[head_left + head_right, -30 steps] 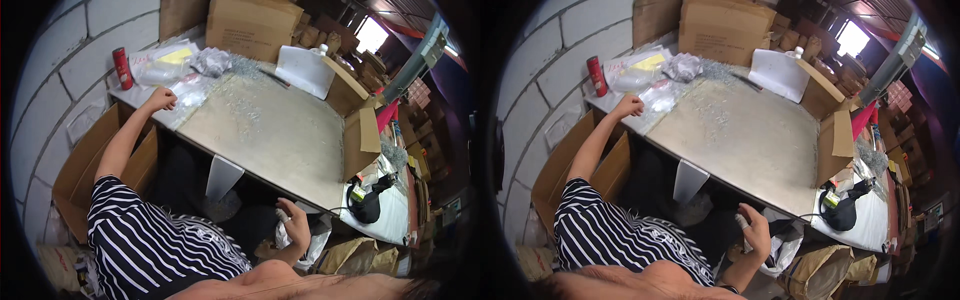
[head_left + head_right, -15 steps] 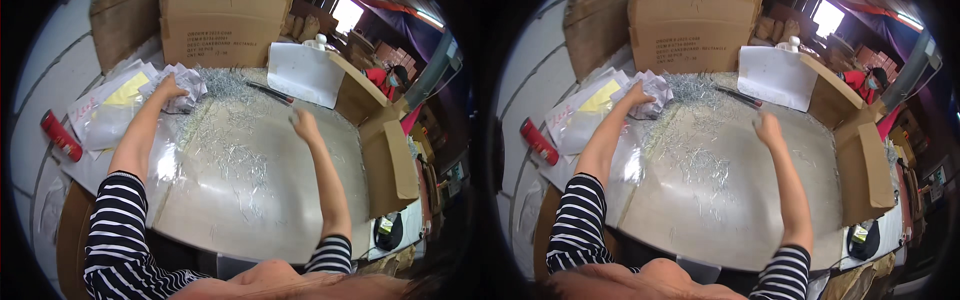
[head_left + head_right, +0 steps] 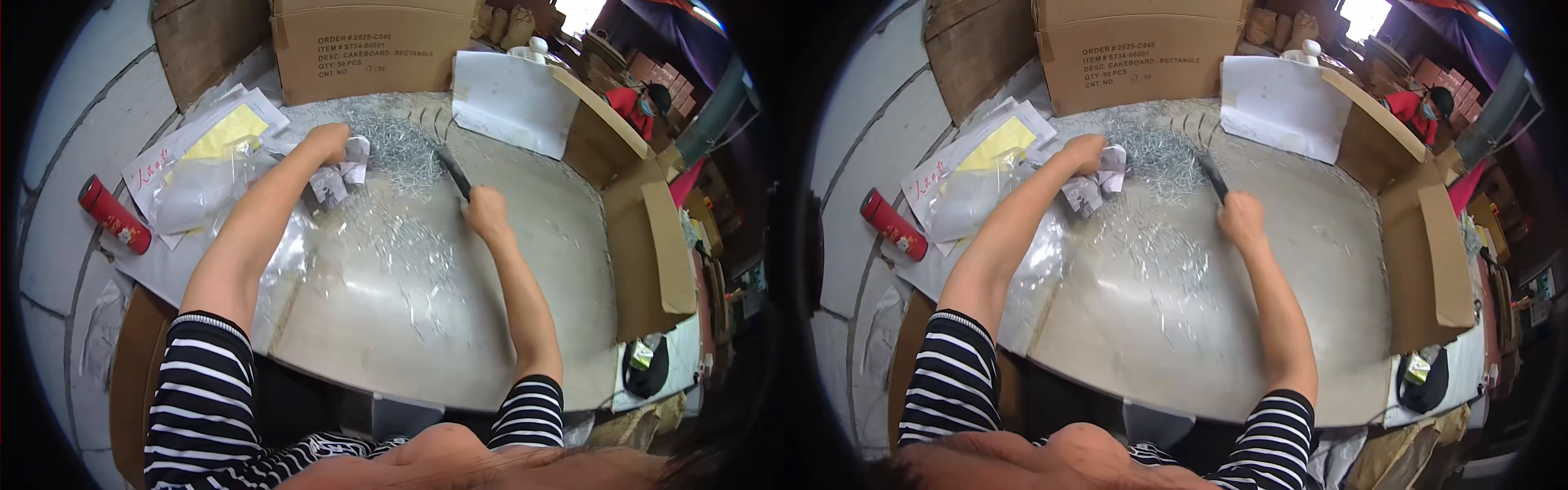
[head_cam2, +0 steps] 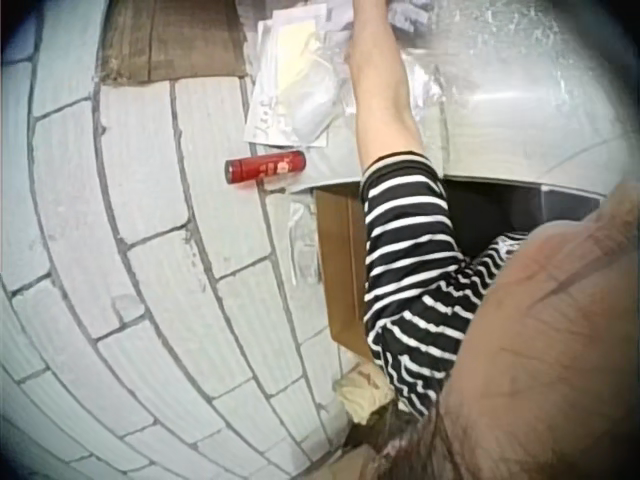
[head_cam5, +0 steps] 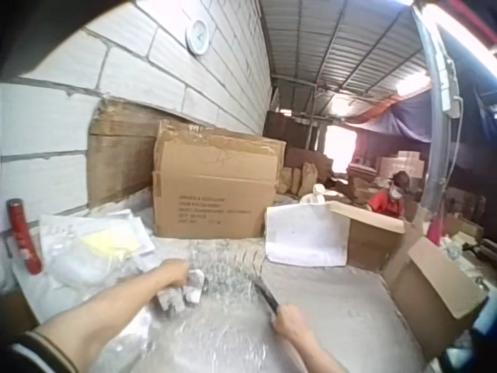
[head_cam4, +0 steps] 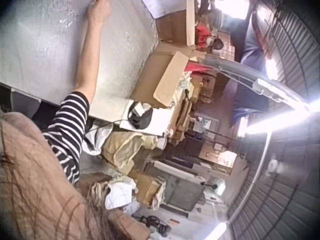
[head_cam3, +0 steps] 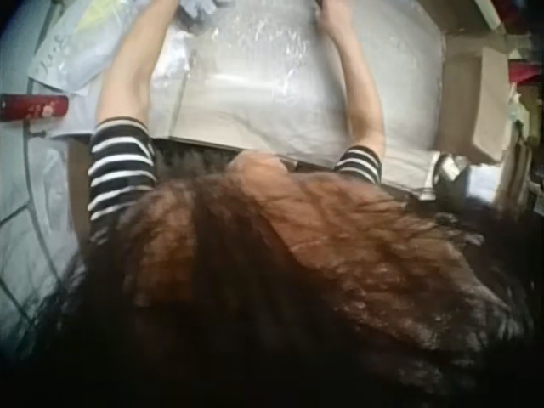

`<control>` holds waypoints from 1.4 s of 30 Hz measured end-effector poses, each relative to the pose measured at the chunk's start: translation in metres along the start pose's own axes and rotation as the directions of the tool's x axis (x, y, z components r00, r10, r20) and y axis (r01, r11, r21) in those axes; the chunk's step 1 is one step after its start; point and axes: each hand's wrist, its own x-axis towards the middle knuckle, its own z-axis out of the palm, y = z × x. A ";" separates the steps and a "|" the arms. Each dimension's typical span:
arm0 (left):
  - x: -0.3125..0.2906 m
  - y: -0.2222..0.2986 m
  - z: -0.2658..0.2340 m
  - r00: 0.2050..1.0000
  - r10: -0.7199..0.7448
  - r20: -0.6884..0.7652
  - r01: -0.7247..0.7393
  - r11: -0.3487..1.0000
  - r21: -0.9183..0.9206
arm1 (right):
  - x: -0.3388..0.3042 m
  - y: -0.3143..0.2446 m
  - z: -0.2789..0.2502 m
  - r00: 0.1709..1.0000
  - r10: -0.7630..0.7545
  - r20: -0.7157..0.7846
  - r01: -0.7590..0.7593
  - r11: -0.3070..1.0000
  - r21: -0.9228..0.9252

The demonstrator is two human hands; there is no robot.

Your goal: Packaging small metal pins or clips into individual plastic bags at a factory workstation.

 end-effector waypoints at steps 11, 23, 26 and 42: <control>-0.160 0.182 -0.019 0.873 0.486 0.033 -0.466 0.853 -0.235 | -0.285 0.107 -0.139 0.892 0.389 0.232 -0.437 0.872 0.219; -0.203 0.117 -0.039 0.982 0.179 -0.056 -0.143 0.523 -0.840 | -0.334 0.074 -0.155 0.738 0.382 0.556 -0.506 -0.232 0.831; -0.203 0.120 -0.048 0.935 0.065 -0.350 -0.353 0.278 -0.893 | -0.335 0.058 -0.197 0.809 0.496 0.316 -0.442 0.159 0.883; -0.120 0.230 0.089 0.919 0.380 -0.109 -0.314 0.535 -0.784 | -0.387 -0.040 -0.144 0.776 0.606 0.175 -0.575 0.564 0.593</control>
